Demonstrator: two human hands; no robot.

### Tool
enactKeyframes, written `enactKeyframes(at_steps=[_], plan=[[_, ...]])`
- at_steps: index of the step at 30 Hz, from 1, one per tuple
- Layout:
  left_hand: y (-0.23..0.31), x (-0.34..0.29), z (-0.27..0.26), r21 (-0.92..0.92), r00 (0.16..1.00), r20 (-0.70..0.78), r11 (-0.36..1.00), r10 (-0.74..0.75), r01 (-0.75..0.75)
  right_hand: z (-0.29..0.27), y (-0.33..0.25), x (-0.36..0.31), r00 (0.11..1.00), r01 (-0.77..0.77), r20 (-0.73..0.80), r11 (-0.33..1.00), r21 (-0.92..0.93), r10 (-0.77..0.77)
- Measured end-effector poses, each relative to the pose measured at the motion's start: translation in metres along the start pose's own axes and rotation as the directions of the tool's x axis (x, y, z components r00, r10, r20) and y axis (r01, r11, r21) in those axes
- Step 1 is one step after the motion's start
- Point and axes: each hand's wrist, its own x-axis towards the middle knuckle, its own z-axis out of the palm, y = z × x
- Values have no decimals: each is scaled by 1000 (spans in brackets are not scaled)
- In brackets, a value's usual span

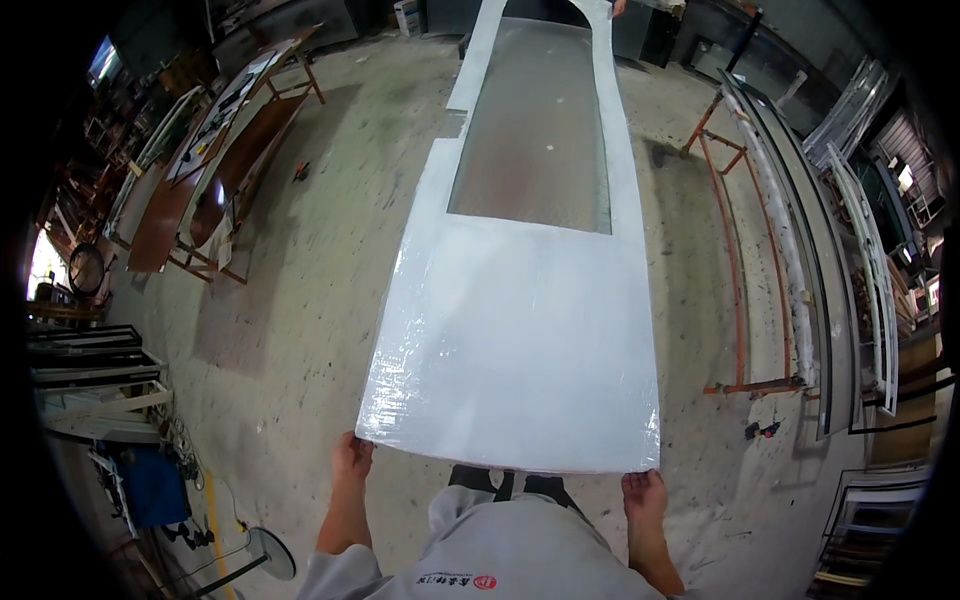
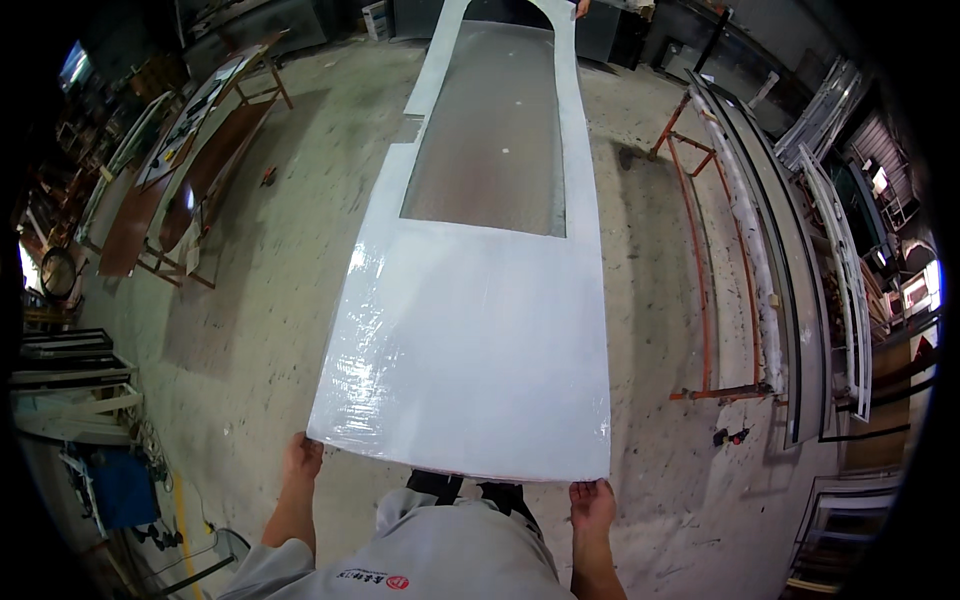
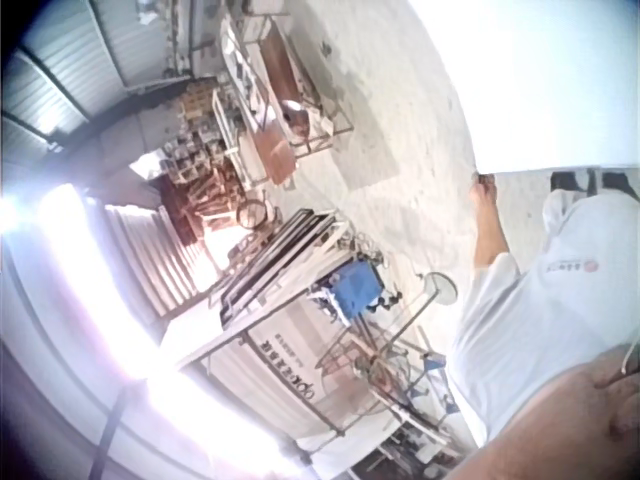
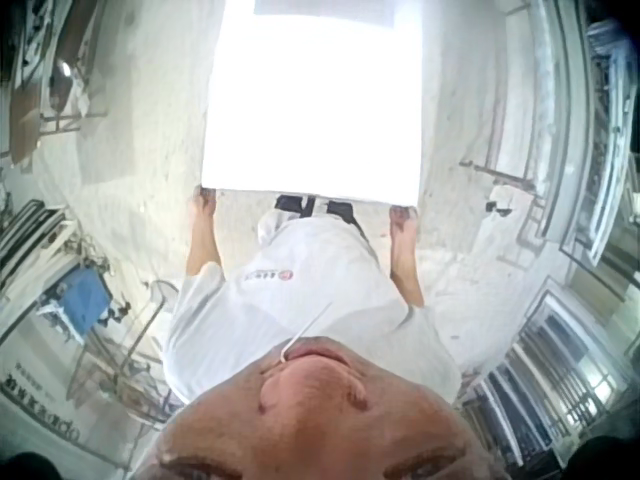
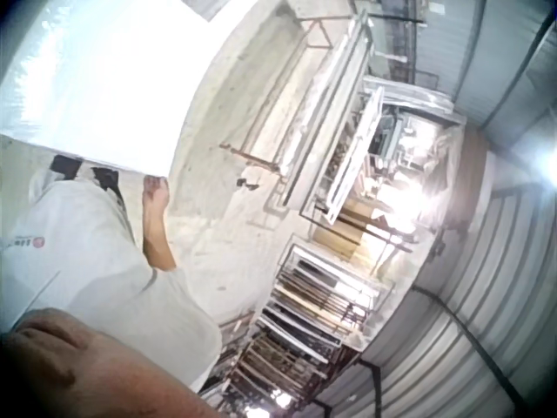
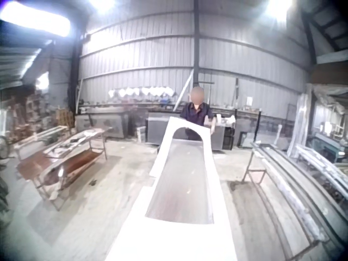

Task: The person measures lengths of black metal components using a tape measure, marks a location with a pencil, and then assists another person in moving large framed glass panels and a wooden-textured door panel across the fabrication floor.

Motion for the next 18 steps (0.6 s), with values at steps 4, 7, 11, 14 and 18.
enactKeyframes(at_steps=[4, 7, 11, 14, 18], plan=[[-4, -14, 7, -45, 994, 107, 999, 23, -18, 5, -14, -6, 999, 13, 39, 1000, 9, -13], [2, -24, 7, 59, 986, 158, 996, 54, -65, 6, -20, -4, 998, 18, 62, 1000, -11, -17], [20, -34, 13, 204, 943, 309, 960, 122, -191, 4, -26, 5, 995, 10, 96, 1000, 19, -12], [39, -54, 31, 222, 925, 351, 947, 146, -233, 8, -27, 4, 997, 10, 71, 999, 35, -13], [70, -89, 65, 364, 918, 357, 879, 174, -308, 15, -29, 1, 999, -8, 51, 999, 34, 6]])
